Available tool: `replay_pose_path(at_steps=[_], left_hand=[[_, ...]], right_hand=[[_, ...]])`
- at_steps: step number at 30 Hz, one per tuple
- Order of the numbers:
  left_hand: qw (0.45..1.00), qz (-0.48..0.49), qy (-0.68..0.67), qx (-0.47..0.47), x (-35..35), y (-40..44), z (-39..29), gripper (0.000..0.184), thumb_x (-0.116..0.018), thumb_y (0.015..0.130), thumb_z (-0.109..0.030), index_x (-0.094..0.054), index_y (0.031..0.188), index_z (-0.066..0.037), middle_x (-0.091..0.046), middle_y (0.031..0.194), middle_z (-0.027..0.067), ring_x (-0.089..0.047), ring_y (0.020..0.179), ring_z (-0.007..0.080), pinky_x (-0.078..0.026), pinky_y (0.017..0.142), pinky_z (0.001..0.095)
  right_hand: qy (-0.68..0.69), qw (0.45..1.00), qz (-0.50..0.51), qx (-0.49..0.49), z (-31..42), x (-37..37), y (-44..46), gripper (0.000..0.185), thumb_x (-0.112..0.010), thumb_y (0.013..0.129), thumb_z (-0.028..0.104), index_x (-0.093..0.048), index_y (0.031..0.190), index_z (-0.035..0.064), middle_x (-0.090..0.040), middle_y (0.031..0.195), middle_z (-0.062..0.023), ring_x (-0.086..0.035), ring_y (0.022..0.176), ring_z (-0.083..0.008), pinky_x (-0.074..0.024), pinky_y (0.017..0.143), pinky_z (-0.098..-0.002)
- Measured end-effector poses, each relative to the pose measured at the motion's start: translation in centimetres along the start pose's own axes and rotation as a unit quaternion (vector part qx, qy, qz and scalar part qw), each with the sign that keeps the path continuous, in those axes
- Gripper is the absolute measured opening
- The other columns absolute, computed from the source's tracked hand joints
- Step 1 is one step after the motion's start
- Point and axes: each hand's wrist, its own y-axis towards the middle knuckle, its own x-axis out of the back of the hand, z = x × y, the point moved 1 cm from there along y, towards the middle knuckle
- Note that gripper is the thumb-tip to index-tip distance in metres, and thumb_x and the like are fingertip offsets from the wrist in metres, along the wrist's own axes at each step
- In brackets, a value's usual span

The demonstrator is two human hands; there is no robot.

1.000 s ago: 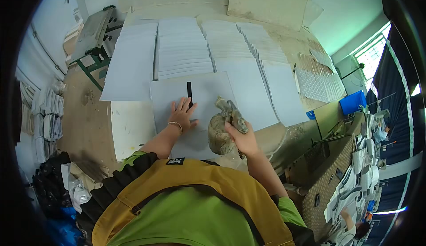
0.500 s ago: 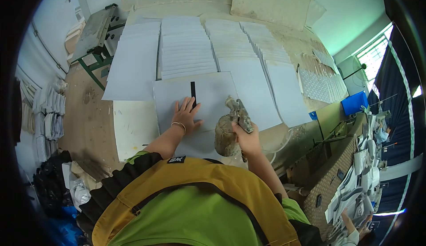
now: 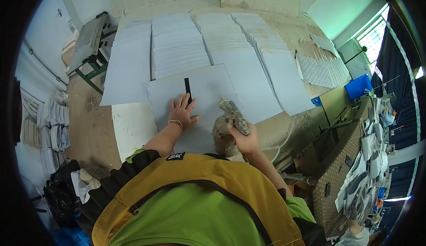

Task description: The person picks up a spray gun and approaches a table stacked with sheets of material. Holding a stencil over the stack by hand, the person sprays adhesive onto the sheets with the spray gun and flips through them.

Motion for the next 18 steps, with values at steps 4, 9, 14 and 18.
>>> replay_pose_path(at_steps=[4, 9, 14, 18], left_hand=[[1.000, -0.012, 0.002, -0.004, -0.3, 0.0, 0.0, 0.067, -0.044, 0.085, -0.053, -0.028, 0.141, -0.020, -0.013, 0.150, 0.0071, -0.008, 0.139, 0.0249, -0.003, 0.110, 0.0521], [1.000, -0.008, 0.019, -0.002, -0.2, 0.0, -0.1, 0.067, -0.043, 0.085, -0.054, -0.028, 0.141, -0.021, -0.013, 0.150, 0.0066, -0.008, 0.139, 0.0249, -0.003, 0.110, 0.0519], [1.000, -0.007, 0.024, 0.002, -0.2, 0.0, -0.2, 0.068, -0.043, 0.084, -0.056, -0.027, 0.141, -0.022, -0.014, 0.150, 0.0065, -0.008, 0.139, 0.0249, -0.004, 0.110, 0.0520], [1.000, -0.011, 0.021, 0.003, -0.4, 0.0, 0.0, 0.069, -0.044, 0.084, -0.056, -0.027, 0.141, -0.022, -0.014, 0.150, 0.0066, -0.008, 0.139, 0.0248, -0.004, 0.110, 0.0520]], right_hand=[[-0.042, 0.998, -0.045, 0.027, -0.6, 2.4, 0.2, 0.021, -0.064, 0.082, 0.019, -0.058, 0.083, -0.0008, -0.052, 0.064, 0.0006, -0.045, 0.059, -0.0084, -0.0394, 0.053, -0.0259], [-0.074, 0.995, -0.014, 0.063, 0.1, 2.1, -0.1, 0.023, -0.063, 0.082, 0.019, -0.058, 0.085, -0.0030, -0.053, 0.066, -0.0003, -0.045, 0.063, -0.0085, -0.0407, 0.058, -0.0267], [-0.063, 0.995, 0.040, 0.062, 0.7, 0.1, -0.4, 0.022, -0.064, 0.082, 0.018, -0.057, 0.085, -0.0030, -0.053, 0.066, -0.0014, -0.046, 0.064, -0.0091, -0.0418, 0.060, -0.0273], [-0.039, 0.998, 0.016, -0.045, 0.5, 1.3, -0.1, 0.022, -0.063, 0.082, 0.017, -0.057, 0.085, -0.0036, -0.054, 0.067, -0.0027, -0.048, 0.065, -0.0099, -0.0424, 0.061, -0.0281]])
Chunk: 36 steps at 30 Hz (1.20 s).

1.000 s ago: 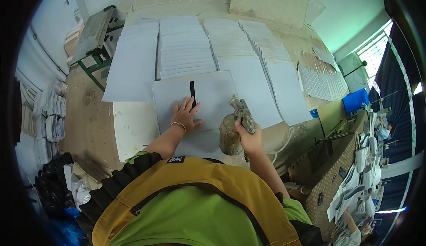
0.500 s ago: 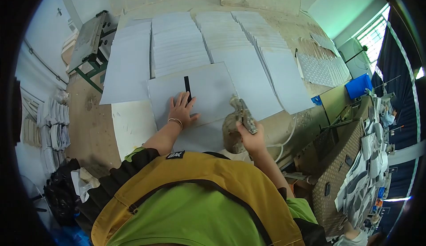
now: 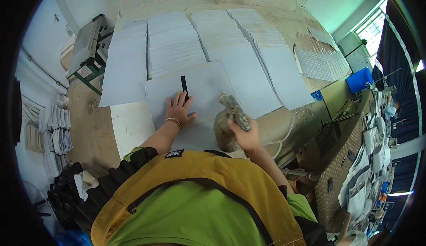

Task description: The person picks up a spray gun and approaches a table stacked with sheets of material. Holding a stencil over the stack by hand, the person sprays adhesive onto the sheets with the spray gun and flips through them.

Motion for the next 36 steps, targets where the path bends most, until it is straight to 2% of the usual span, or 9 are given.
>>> replay_pose_path(at_steps=[3, 8, 11, 16, 19, 23, 27, 31, 36], left_hand=[[1.000, -0.002, -0.006, 0.000, 0.0, 0.0, 0.0, 0.069, -0.045, 0.083, -0.056, -0.028, 0.141, -0.022, -0.014, 0.150, 0.0067, -0.008, 0.139, 0.0249, -0.004, 0.110, 0.0520], [1.000, -0.010, -0.007, -0.002, 0.2, 0.0, -0.2, 0.069, -0.046, 0.082, -0.056, -0.029, 0.140, -0.022, -0.015, 0.150, 0.0071, -0.009, 0.139, 0.0252, -0.004, 0.110, 0.0521], [1.000, -0.014, -0.008, -0.003, 0.3, -0.1, -0.1, 0.069, -0.047, 0.082, -0.055, -0.029, 0.140, -0.022, -0.016, 0.150, 0.0073, -0.010, 0.139, 0.0255, -0.004, 0.110, 0.0520], [1.000, -0.018, -0.022, -0.002, 0.1, -0.1, 0.0, 0.068, -0.048, 0.082, -0.054, -0.031, 0.139, -0.021, -0.017, 0.149, 0.0076, -0.011, 0.138, 0.0261, -0.004, 0.110, 0.0520], [0.999, -0.018, -0.028, -0.002, 0.1, 0.0, -0.1, 0.068, -0.048, 0.082, -0.053, -0.032, 0.139, -0.021, -0.017, 0.149, 0.0076, -0.011, 0.138, 0.0263, -0.004, 0.110, 0.0520], [0.999, -0.021, -0.029, -0.002, 0.0, -0.1, 0.1, 0.068, -0.048, 0.081, -0.054, -0.033, 0.139, -0.021, -0.017, 0.149, 0.0077, -0.011, 0.138, 0.0265, -0.004, 0.110, 0.0521], [0.999, -0.027, -0.033, -0.004, -0.2, -0.1, 0.1, 0.068, -0.047, 0.081, -0.054, -0.034, 0.138, -0.020, -0.018, 0.149, 0.0077, -0.011, 0.138, 0.0264, -0.004, 0.109, 0.0532], [0.999, -0.025, -0.029, 0.000, 0.2, -0.2, 0.0, 0.068, -0.047, 0.081, -0.055, -0.034, 0.138, -0.020, -0.018, 0.149, 0.0072, -0.010, 0.138, 0.0262, -0.003, 0.108, 0.0562], [1.000, -0.017, -0.016, 0.002, 0.1, -0.1, -0.1, 0.068, -0.047, 0.080, -0.055, -0.035, 0.138, -0.021, -0.017, 0.149, 0.0063, -0.010, 0.138, 0.0258, -0.002, 0.106, 0.0598]], right_hand=[[-0.025, 0.989, -0.100, 0.106, -1.5, 1.6, 1.0, 0.021, -0.064, 0.082, 0.017, -0.058, 0.085, -0.0029, -0.054, 0.066, -0.0015, -0.049, 0.064, -0.0092, -0.0413, 0.058, -0.0275], [-0.027, 0.984, -0.115, 0.132, -0.5, 1.9, 0.7, 0.022, -0.064, 0.082, 0.017, -0.058, 0.086, -0.0032, -0.055, 0.066, -0.0015, -0.049, 0.064, -0.0093, -0.0420, 0.059, -0.0272], [0.054, 0.990, -0.111, 0.066, 0.0, 1.5, 0.9, 0.024, -0.066, 0.082, 0.021, -0.055, 0.069, 0.0045, -0.050, 0.056, 0.0005, -0.045, 0.045, -0.0088, -0.0343, 0.042, -0.0236], [0.012, 0.987, -0.104, 0.121, -0.4, 1.7, 1.5, 0.022, -0.065, 0.083, 0.020, -0.055, 0.071, 0.0046, -0.050, 0.057, 0.0004, -0.045, 0.045, -0.0085, -0.0345, 0.042, -0.0231], [-0.016, 0.991, -0.043, 0.124, 0.4, 0.9, 0.9, 0.017, -0.064, 0.083, 0.016, -0.060, 0.088, -0.0008, -0.055, 0.068, 0.0001, -0.044, 0.060, -0.0062, -0.0379, 0.054, -0.0235], [0.047, 0.998, 0.030, 0.020, 1.1, -0.3, 0.3, 0.018, -0.063, 0.083, 0.015, -0.060, 0.089, -0.0016, -0.056, 0.068, -0.0002, -0.044, 0.062, -0.0068, -0.0389, 0.056, -0.0240], [0.037, 0.999, 0.025, -0.009, 0.9, -0.2, 0.2, 0.021, -0.062, 0.083, 0.014, -0.059, 0.094, -0.0035, -0.057, 0.071, -0.0007, -0.045, 0.064, -0.0078, -0.0408, 0.059, -0.0254], [-0.044, 0.997, 0.017, 0.067, 0.6, 0.3, 0.9, 0.024, -0.063, 0.083, 0.014, -0.058, 0.097, -0.0044, -0.059, 0.074, -0.0018, -0.049, 0.068, -0.0084, -0.0435, 0.063, -0.0262], [-0.055, 0.991, 0.060, 0.105, 1.2, -1.1, 0.2, 0.025, -0.063, 0.083, 0.016, -0.059, 0.097, -0.0045, -0.061, 0.077, -0.0036, -0.052, 0.072, -0.0092, -0.0449, 0.067, -0.0272]])
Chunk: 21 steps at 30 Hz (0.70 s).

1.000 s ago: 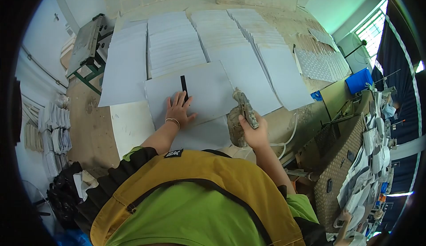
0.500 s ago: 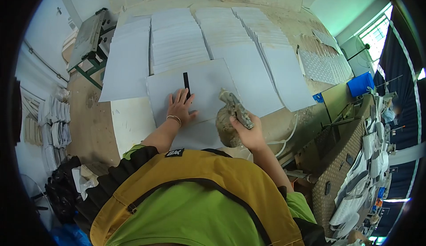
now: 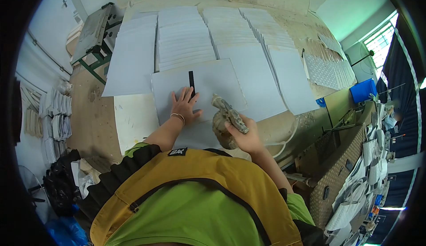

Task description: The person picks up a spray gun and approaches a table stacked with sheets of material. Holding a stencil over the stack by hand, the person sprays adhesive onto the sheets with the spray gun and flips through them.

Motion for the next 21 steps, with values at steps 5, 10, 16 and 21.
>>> replay_pose_path(at_steps=[5, 10, 16, 21], left_hand=[[1.000, -0.002, -0.002, 0.001, -0.3, 0.1, 0.1, 0.068, -0.048, 0.080, -0.055, -0.035, 0.138, -0.021, -0.017, 0.149, 0.0059, -0.010, 0.138, 0.0256, -0.003, 0.106, 0.0603], [1.000, -0.004, -0.004, 0.000, 0.0, -0.2, 0.1, 0.067, -0.047, 0.081, -0.055, -0.034, 0.138, -0.021, -0.016, 0.150, 0.0059, -0.010, 0.138, 0.0253, -0.003, 0.106, 0.0602], [1.000, 0.005, -0.006, 0.001, 0.2, -0.1, 0.0, 0.067, -0.046, 0.082, -0.055, -0.034, 0.138, -0.021, -0.017, 0.149, 0.0059, -0.010, 0.139, 0.0249, -0.002, 0.107, 0.0597], [1.000, 0.004, -0.003, 0.003, 0.1, 0.0, 0.1, 0.068, -0.046, 0.081, -0.055, -0.034, 0.138, -0.021, -0.017, 0.150, 0.0059, -0.009, 0.139, 0.0248, -0.002, 0.107, 0.0592]], right_hand=[[0.039, 0.998, 0.014, -0.038, -0.2, -0.6, 0.1, 0.026, -0.063, 0.083, 0.017, -0.059, 0.098, -0.0038, -0.062, 0.080, -0.0060, -0.052, 0.075, -0.0096, -0.0453, 0.070, -0.0275], [0.001, 0.999, -0.015, -0.035, -0.6, 0.8, 0.1, 0.027, -0.063, 0.083, 0.017, -0.059, 0.099, -0.0039, -0.062, 0.080, -0.0061, -0.053, 0.076, -0.0097, -0.0453, 0.070, -0.0276], [-0.028, 0.999, 0.020, -0.020, -0.1, -0.1, 0.1, 0.026, -0.064, 0.083, 0.018, -0.060, 0.097, -0.0039, -0.062, 0.079, -0.0055, -0.053, 0.075, -0.0100, -0.0454, 0.070, -0.0280], [0.060, 0.995, -0.034, -0.078, -1.7, -0.6, 0.2, 0.025, -0.063, 0.083, 0.017, -0.059, 0.097, -0.0034, -0.060, 0.075, -0.0058, -0.051, 0.071, -0.0111, -0.0453, 0.068, -0.0280]])
